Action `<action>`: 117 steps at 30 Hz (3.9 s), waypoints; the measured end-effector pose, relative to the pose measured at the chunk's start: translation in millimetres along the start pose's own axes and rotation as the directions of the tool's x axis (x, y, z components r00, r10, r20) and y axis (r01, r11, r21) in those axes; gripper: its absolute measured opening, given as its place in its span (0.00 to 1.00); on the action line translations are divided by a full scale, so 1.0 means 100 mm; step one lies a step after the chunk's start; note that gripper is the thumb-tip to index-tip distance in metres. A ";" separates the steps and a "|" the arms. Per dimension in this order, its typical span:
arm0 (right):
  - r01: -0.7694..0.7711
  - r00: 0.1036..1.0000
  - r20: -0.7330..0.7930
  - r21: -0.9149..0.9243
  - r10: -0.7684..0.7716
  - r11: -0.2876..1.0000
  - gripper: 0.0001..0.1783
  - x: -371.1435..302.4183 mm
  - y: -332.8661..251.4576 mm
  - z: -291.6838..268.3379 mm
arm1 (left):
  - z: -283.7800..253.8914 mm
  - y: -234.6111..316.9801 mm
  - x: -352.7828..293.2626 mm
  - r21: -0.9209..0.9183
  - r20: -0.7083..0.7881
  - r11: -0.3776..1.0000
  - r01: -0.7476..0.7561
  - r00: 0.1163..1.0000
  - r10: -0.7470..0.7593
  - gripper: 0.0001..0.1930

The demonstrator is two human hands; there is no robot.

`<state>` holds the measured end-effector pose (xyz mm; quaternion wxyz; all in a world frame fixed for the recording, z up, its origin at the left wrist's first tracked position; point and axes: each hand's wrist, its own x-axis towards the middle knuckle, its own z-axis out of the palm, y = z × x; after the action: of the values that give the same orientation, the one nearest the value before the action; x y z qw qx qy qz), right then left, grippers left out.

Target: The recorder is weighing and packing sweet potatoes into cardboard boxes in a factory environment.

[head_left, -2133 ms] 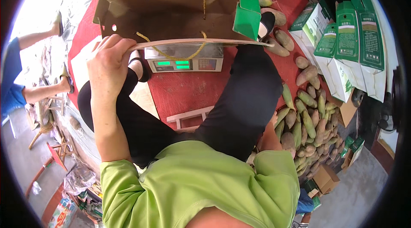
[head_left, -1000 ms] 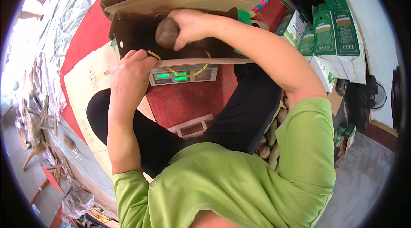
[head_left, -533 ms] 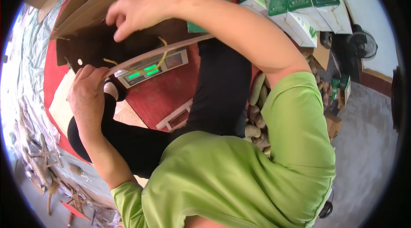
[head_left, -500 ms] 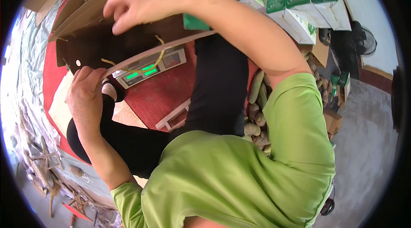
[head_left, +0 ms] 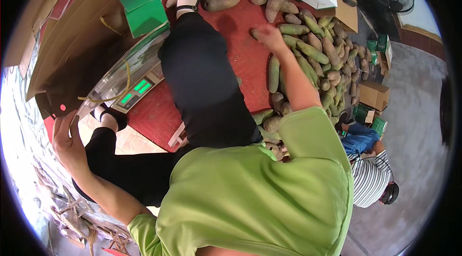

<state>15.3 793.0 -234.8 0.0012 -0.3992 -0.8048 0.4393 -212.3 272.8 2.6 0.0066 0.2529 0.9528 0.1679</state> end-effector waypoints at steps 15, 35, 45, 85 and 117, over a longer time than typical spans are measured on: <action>-0.905 0.425 0.343 0.129 0.838 0.406 0.39 -1.18 0.75 1.54 | 0.00 -0.05 0.04 0.013 -0.001 1.000 0.023 1.000 -0.023 0.06; 0.370 0.929 -0.090 0.227 -0.359 0.901 0.36 -0.34 -1.24 0.09 | -0.11 0.15 -0.06 -0.047 -0.047 0.999 -0.005 0.999 0.003 0.11; 0.674 0.606 0.056 0.494 -0.793 0.550 0.38 -0.88 -3.95 -0.21 | -0.12 0.13 -0.10 0.099 -0.036 0.993 -0.068 0.997 0.072 0.12; 0.285 0.957 0.085 -0.094 -0.278 0.954 0.17 -0.73 -0.81 0.23 | 0.00 -0.06 -0.02 0.007 0.030 1.000 -0.007 1.000 0.007 0.07; 0.629 0.775 0.629 -0.777 0.058 0.026 0.15 -0.55 0.40 1.41 | -0.18 0.19 -0.05 -0.053 -0.005 0.991 0.126 0.992 -0.126 0.08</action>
<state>29.2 669.9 -330.7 -0.3783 0.0181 -0.9151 -0.1385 -200.2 279.9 25.1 0.0199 0.1913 0.9621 0.1935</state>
